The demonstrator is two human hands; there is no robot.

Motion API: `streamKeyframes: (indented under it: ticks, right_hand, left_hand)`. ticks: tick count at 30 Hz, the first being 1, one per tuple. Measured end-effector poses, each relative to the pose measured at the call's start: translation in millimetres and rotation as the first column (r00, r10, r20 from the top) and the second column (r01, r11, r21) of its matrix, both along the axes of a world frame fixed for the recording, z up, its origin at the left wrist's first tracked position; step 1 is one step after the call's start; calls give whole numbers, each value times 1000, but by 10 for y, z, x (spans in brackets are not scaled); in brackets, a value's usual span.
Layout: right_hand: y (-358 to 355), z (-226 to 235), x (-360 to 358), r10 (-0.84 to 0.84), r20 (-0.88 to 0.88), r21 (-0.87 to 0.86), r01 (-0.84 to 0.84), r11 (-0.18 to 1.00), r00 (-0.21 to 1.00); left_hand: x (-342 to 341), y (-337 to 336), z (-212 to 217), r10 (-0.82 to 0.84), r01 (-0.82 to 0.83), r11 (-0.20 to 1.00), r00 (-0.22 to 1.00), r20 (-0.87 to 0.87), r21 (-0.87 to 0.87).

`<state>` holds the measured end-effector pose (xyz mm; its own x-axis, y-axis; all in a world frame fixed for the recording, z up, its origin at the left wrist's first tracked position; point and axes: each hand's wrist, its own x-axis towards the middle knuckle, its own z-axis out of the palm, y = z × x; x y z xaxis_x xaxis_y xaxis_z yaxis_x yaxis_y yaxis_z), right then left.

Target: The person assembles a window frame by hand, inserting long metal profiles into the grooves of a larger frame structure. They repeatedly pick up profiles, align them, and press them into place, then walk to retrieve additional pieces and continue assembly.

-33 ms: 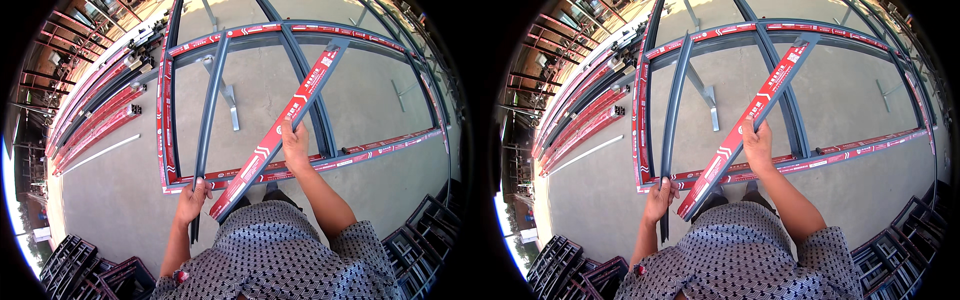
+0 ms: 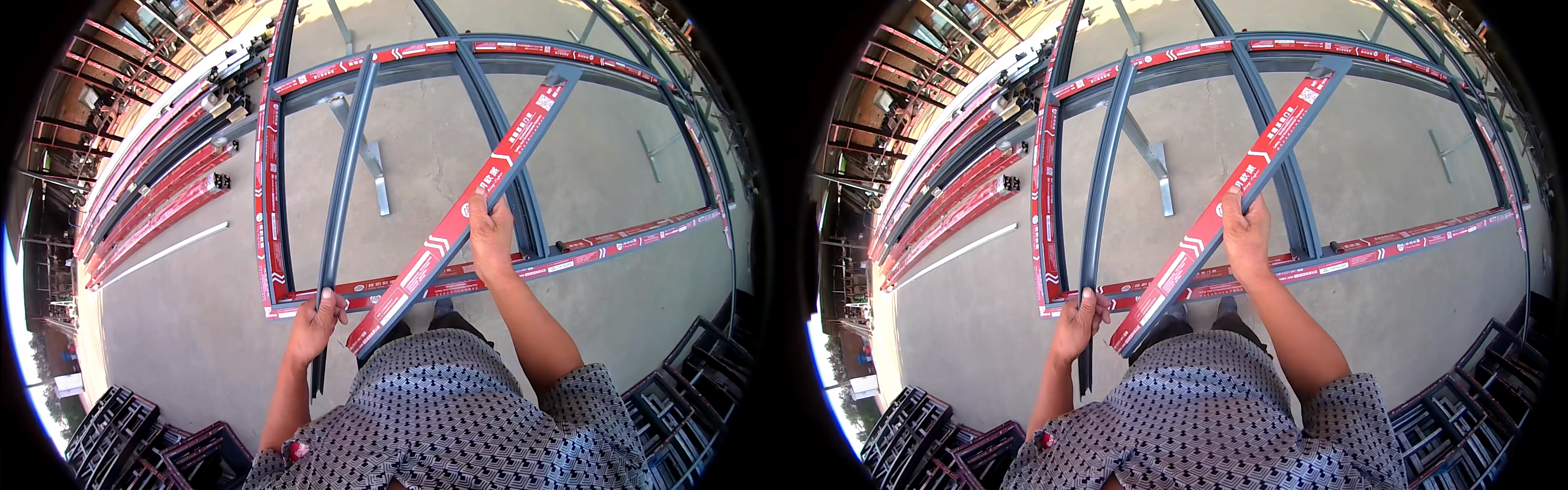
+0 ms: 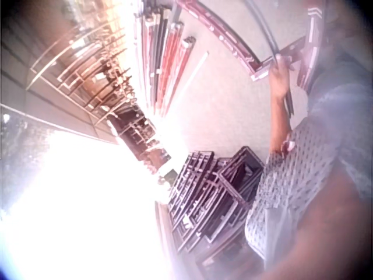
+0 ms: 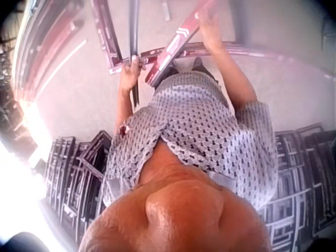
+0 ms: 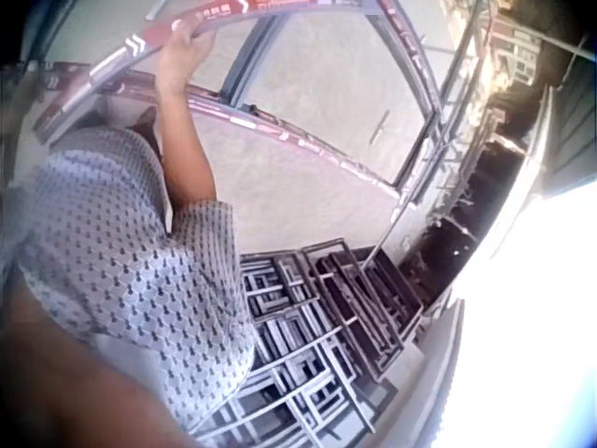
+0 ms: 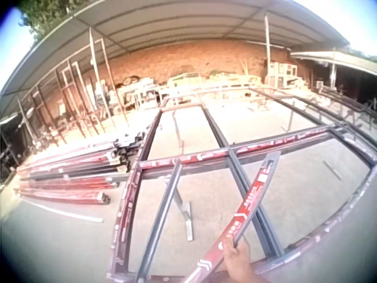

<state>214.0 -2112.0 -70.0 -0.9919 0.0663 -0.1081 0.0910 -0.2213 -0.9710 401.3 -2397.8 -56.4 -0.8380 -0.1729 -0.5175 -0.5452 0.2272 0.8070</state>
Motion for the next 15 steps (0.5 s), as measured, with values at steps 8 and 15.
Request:
streamKeyframes:
  ticks: [8, 15]
  right_hand:
    - [899, 219, -49, -476, 12, 33, 476, 879, 879]
    - [1681, 88, 308, -674, -104, -19, 676, 737, 732]
  left_hand:
    - [-683, 11, -32, -138, 132, 982, 990, -33, -133]
    - [-1185, 30, -246, -191, 164, 921, 981, -45, -354]
